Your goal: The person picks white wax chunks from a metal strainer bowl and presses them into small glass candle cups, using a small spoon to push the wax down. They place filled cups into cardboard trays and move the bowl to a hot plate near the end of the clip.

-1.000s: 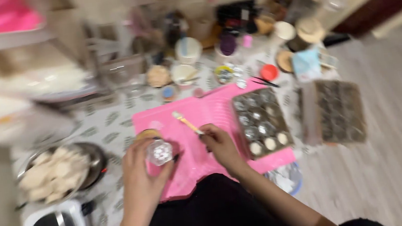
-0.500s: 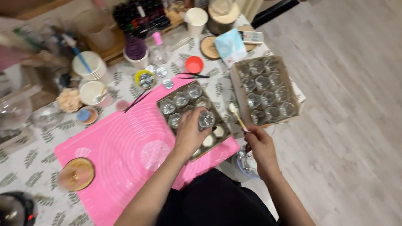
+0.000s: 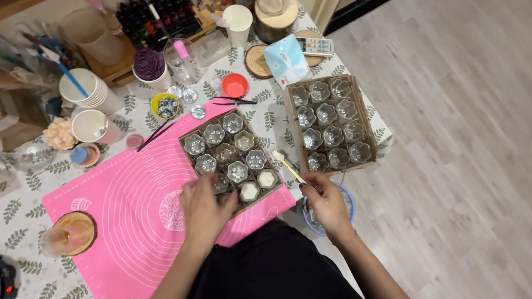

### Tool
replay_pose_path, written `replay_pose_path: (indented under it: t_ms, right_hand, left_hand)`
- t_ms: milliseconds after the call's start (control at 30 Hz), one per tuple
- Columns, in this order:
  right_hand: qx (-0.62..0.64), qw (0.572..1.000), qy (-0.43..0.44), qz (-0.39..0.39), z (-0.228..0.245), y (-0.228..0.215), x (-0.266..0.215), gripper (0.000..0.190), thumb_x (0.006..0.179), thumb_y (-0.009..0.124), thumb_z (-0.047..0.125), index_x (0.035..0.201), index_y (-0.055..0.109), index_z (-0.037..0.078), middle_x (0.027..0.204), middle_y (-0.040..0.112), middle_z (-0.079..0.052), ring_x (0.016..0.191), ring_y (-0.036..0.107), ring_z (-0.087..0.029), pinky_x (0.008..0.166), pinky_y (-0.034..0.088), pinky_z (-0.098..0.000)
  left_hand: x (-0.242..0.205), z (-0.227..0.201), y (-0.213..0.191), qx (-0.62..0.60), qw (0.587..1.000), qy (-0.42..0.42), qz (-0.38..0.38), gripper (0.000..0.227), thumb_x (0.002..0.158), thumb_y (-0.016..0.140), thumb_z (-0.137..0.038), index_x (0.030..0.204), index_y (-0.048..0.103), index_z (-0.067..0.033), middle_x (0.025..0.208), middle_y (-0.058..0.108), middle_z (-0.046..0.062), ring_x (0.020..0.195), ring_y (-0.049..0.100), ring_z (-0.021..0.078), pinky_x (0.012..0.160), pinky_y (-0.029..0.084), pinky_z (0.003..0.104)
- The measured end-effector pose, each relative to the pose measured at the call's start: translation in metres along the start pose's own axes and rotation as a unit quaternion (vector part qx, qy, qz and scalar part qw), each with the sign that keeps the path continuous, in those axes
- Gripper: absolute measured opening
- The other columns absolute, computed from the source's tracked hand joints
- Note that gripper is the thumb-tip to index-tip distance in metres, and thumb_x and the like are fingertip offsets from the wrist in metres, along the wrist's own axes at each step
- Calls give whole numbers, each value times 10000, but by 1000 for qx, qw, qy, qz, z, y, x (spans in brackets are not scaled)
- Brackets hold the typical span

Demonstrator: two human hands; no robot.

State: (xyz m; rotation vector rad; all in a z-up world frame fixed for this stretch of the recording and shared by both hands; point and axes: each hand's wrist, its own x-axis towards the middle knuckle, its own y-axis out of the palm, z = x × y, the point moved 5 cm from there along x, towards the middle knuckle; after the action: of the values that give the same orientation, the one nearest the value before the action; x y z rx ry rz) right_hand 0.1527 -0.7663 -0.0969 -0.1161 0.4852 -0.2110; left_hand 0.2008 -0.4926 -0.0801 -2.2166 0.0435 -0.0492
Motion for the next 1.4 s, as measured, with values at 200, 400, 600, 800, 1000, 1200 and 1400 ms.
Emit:
replay_pose_path:
  t_ms: [200, 400, 600, 800, 1000, 1200, 1400]
  right_hand:
    - [28, 999, -5, 38, 16, 16, 16, 272, 902, 605, 96, 1151, 664, 7, 829, 630, 1, 653, 513, -73, 587, 425, -254]
    - [22, 995, -62, 71, 27, 30, 30, 223, 935, 623, 87, 1133, 685, 6, 812, 589, 13, 686, 492, -60, 600, 405, -243]
    - [17, 995, -61, 82, 21, 41, 21, 229, 920, 613, 66, 1137, 676, 29, 810, 602, 28, 693, 514, -49, 595, 409, -230]
    - [12, 995, -38, 93, 11, 49, 7, 224, 915, 611, 72, 1128, 669, 33, 814, 632, 25, 692, 549, -47, 582, 433, -219]
    - [11, 994, -16, 105, 6, 58, 11, 235, 918, 588, 72, 1140, 658, 33, 825, 646, 32, 686, 535, -49, 567, 420, -222]
    - [26, 991, -68, 113, 9, 56, 19, 242, 947, 597, 53, 1176, 654, 0, 831, 577, 3, 711, 509, -60, 605, 416, -224]
    - [20, 988, -87, 129, 29, 75, 23, 263, 993, 495, 69, 1253, 520, 41, 867, 692, -70, 650, 536, -78, 592, 479, -245]
  left_hand:
    - [-36, 17, -11, 67, 984, -164, 27, 616, 675, 867, -388, 1120, 582, -71, 946, 737, 70, 1038, 583, 321, 980, 406, 461]
    - [-30, -5, 4, 136, 989, -37, 36, 678, 761, 802, -369, 1252, 505, -9, 864, 725, 145, 927, 614, 322, 858, 425, 431]
    - [-20, -10, 19, 207, 974, -53, 81, 922, 749, 792, -379, 1413, 358, 91, 845, 717, 178, 964, 611, 330, 842, 426, 437]
    - [-18, -9, 27, 239, 954, -98, 153, 1023, 769, 774, -474, 1467, 300, 106, 884, 711, 195, 1020, 617, 350, 906, 411, 459]
    - [-11, -9, 32, 277, 944, -88, 154, 1021, 757, 789, -488, 1445, 312, 96, 873, 727, 186, 1074, 603, 355, 981, 391, 543]
    - [0, -5, 42, 289, 918, -153, 225, 989, 759, 815, -383, 1466, 289, 67, 937, 728, 152, 1080, 632, 334, 977, 431, 569]
    - [-13, -19, -45, -42, 969, -214, 118, 944, 675, 849, -192, 1448, 327, -50, 1046, 709, 197, 1003, 706, 376, 936, 539, 474]
